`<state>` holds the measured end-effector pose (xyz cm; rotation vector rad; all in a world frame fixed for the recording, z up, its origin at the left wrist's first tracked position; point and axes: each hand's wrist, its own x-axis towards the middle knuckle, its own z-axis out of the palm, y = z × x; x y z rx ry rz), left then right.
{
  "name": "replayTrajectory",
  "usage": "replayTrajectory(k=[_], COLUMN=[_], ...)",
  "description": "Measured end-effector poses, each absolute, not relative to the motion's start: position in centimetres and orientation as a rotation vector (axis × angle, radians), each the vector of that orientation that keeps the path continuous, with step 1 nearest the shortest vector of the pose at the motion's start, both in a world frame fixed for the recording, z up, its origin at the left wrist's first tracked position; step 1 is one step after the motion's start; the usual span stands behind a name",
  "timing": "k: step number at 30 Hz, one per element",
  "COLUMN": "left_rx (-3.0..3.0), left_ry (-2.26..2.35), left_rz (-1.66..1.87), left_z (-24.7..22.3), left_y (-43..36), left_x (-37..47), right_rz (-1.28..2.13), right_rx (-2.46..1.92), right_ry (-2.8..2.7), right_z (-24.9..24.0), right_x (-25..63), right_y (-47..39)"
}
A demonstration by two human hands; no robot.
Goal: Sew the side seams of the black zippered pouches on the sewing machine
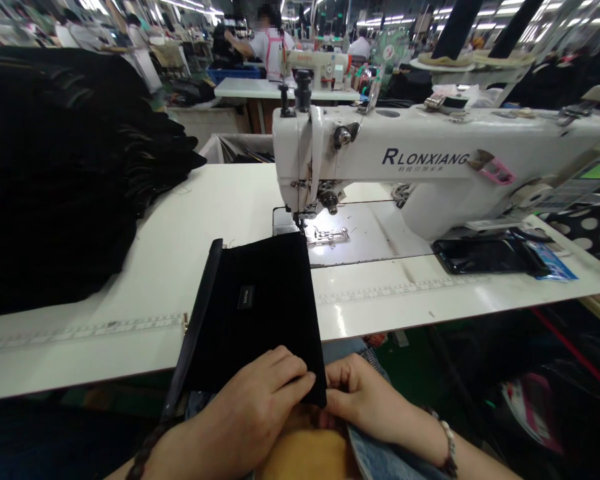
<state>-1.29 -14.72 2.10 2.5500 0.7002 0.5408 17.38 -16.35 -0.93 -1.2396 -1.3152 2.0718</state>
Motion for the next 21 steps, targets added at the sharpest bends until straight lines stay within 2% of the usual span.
replayTrajectory(k=[4,21], left_rx=[2.511,2.567], left_ry=[0.696,0.65], left_rz=[0.619,0.521], left_z=[2.0,1.2], left_y=[-14.9,-14.9], left_x=[-1.3,-1.2], right_rz=[2.078,2.183], right_rx=[-1.197,-1.137], right_ry=[-1.331,-1.339], right_z=[-0.9,-0.5], right_x=[17.6,18.5], right_y=[-16.4,-16.0])
